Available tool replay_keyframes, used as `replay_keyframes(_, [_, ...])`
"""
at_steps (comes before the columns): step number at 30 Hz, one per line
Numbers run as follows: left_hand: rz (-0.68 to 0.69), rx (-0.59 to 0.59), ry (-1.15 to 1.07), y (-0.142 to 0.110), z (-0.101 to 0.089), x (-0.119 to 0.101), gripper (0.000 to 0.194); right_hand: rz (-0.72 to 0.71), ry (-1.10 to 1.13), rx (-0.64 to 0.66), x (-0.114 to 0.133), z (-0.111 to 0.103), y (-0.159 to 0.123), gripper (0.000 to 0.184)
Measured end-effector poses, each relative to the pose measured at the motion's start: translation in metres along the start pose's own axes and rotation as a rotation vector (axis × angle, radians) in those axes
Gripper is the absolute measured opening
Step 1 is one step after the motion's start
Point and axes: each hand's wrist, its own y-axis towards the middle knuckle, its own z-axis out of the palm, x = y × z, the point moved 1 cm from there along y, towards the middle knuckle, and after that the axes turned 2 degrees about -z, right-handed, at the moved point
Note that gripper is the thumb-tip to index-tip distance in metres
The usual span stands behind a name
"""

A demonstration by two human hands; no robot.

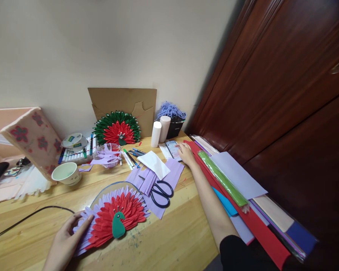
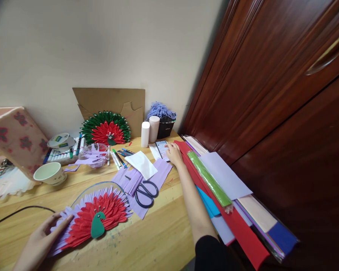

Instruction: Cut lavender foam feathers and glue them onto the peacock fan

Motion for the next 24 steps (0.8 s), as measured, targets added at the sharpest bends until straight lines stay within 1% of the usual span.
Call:
replay_keyframes(4, [-0.019,0.005,-0.037,-0.002,0.001,-0.006,0.065,0.024,-0.005,-0.059,0.012,-0.01,-0.007,0.031])
replay_keyframes(8, [-0.02,0.002,-0.051,-0.002,0.0,-0.005,0.066,0.03,0.006,-0.081,0.023,-0.012,-0.031,0.032])
replay_keyframes(11, [-0.003,0.005,-0.072,-0.002,-0.001,-0.001,0.064,0.033,0.026,-0.092,0.023,-0.01,-0.051,0.033])
replay_keyframes(14, [0.004,0.01,-0.087,0.0,-0.001,0.003,0.059,0.061,0.059,-0.117,0.017,-0.007,-0.065,0.033])
replay_keyframes(18, [0.01,0.002,-0.104,0.004,0.001,0.009,0.053,0.099,0.103,-0.14,0.012,-0.007,-0.069,0.032])
replay_keyframes(24, [0.021,0.013,-0.107,0.007,0.002,0.017,0.052,0.104,0.111,-0.106,0.016,-0.011,-0.069,0.029])
